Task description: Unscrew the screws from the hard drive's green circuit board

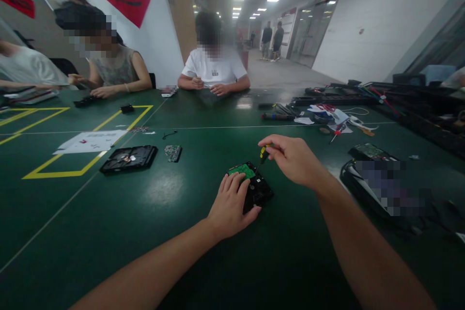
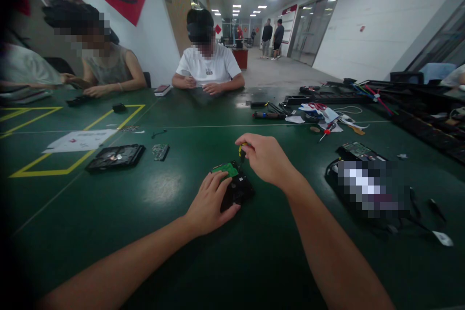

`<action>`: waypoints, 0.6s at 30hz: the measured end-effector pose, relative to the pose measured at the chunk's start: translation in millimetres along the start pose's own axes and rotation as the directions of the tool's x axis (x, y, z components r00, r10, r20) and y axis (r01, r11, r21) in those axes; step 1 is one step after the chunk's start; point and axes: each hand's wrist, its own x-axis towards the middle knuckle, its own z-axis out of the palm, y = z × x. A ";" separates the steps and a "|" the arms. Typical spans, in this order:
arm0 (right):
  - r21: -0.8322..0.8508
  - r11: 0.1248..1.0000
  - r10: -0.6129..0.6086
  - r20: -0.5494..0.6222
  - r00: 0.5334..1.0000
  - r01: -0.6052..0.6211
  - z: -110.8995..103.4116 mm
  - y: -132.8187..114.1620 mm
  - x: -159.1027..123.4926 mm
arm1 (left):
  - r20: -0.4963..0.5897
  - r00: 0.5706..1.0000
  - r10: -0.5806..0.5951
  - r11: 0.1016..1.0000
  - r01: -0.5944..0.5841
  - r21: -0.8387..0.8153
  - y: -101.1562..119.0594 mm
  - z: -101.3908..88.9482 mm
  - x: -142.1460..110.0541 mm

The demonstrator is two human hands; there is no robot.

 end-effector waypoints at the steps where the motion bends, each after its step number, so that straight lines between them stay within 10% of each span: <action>1: 0.000 1.000 -0.003 0.000 1.000 0.003 0.4 0.5 0.4 | -0.002 1.000 0.000 1.000 0.000 -0.001 0.1 0.0 0.0; 18: 0.082 0.997 0.000 0.000 1.000 0.001 6.6 10.7 3.0 | 0.007 1.000 -0.001 1.000 0.001 0.001 -1.2 0.2 -0.1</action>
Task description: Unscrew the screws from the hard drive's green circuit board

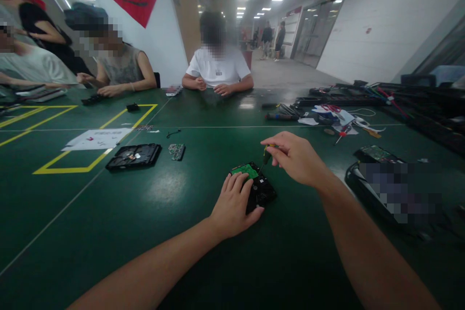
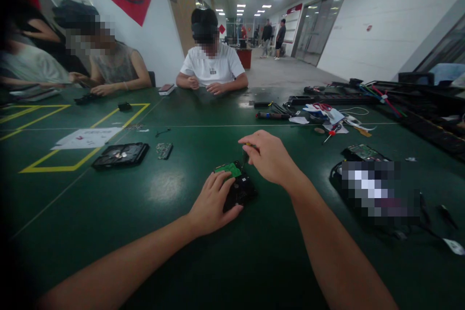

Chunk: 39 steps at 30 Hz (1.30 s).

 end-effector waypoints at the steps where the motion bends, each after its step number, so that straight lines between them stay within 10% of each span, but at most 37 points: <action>1: 0.048 0.999 0.003 0.010 1.000 -0.004 0.6 -0.3 -0.3 | 0.002 1.000 -0.001 1.000 0.001 0.001 -0.3 0.1 0.0; 14: 0.188 0.958 0.219 -0.005 0.976 -0.214 8.6 -6.5 2.2 | 0.034 0.999 -0.003 1.000 0.002 0.028 -0.4 -3.3 0.4; 27: 0.369 0.912 0.142 0.131 0.981 -0.181 12.1 -4.1 5.3 | 0.025 1.000 0.003 1.000 -0.003 0.029 -1.3 -0.6 0.5; 39: 0.329 0.926 0.204 -0.020 0.979 -0.186 12.6 -6.1 4.7 | 0.031 1.000 -0.003 0.999 0.002 0.040 1.5 -4.5 1.3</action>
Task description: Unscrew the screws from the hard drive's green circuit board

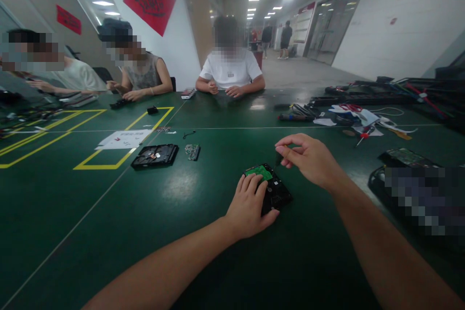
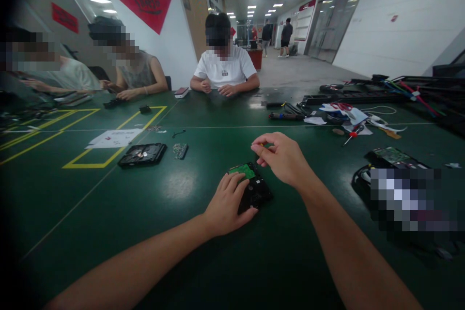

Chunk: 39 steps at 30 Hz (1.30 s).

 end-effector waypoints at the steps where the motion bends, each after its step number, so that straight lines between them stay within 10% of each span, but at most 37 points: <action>1: 0.044 0.999 0.027 0.022 0.999 -0.028 -1.0 1.4 1.0 | 0.002 1.000 0.000 1.000 0.000 0.003 0.1 -0.3 0.1; 11: 0.475 0.837 0.216 0.169 0.962 -0.271 -0.5 7.9 5.7 | 0.020 1.000 -0.002 1.000 0.002 0.008 -1.1 1.4 0.1; 39: 0.417 0.868 0.200 0.201 0.959 -0.268 1.9 7.8 3.8 | -0.009 1.000 0.009 1.000 -0.009 -0.022 -3.3 5.2 -0.9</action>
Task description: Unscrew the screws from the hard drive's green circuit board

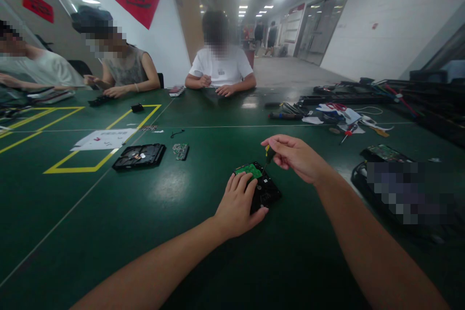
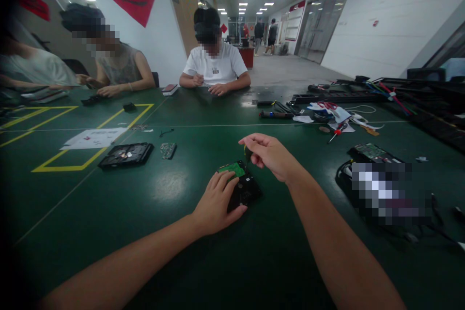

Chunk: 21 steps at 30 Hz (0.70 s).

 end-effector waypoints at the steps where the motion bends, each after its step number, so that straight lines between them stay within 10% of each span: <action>1: 0.018 1.000 0.013 0.003 1.000 -0.013 0.2 -0.7 -0.6 | 0.001 1.000 -0.001 1.000 0.001 0.001 -0.1 0.3 -0.1; 21: 0.194 0.974 0.109 0.037 0.993 -0.114 2.8 -2.2 -0.7 | -0.009 1.000 0.008 1.000 -0.008 0.011 2.3 -0.4 0.2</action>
